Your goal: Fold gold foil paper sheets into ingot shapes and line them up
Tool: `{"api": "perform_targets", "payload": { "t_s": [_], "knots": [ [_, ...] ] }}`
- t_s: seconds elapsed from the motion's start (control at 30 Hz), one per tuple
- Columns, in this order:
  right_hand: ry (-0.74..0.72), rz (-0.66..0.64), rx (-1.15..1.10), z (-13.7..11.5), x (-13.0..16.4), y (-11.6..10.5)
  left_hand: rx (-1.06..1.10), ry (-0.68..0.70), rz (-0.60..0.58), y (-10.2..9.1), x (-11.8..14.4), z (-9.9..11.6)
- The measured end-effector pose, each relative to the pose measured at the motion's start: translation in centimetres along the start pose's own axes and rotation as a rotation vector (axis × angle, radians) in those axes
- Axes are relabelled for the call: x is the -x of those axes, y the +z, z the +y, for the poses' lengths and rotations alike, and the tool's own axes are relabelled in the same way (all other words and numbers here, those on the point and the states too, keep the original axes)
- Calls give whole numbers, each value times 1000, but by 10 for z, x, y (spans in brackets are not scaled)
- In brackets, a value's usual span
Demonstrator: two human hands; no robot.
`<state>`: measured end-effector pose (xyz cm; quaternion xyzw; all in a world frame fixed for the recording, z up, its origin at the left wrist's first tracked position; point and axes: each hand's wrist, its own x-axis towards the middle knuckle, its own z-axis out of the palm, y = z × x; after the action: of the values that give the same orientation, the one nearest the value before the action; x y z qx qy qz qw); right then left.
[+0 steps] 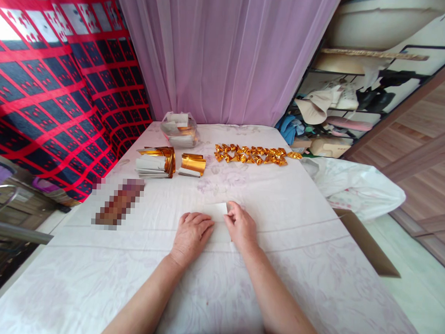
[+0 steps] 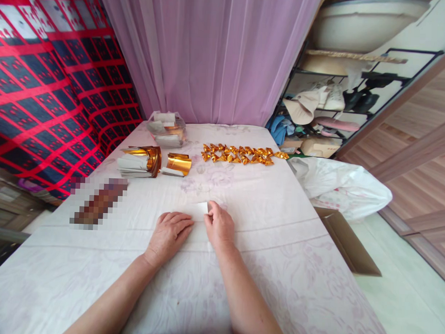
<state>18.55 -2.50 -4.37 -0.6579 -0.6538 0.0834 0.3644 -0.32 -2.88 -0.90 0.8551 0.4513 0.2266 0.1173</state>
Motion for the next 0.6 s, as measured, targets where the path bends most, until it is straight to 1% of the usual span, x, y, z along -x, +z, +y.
{"api": "perform_targets", "payload": {
  "t_s": [0.1,0.2,0.37,0.6],
  "knots": [
    [-16,21,-20,1,0,-1,-9,-6,-25,-1,1,0],
    [-64,4,-37,2,1,-7,-31,-6,-39,-2,1,2],
    [-194,-116,-52,4,5,-21,-71,3,-56,-4,1,4],
    [-290,-261,-29,6,17,-37,-92,7,-68,-4,2,6]
  ]
}}
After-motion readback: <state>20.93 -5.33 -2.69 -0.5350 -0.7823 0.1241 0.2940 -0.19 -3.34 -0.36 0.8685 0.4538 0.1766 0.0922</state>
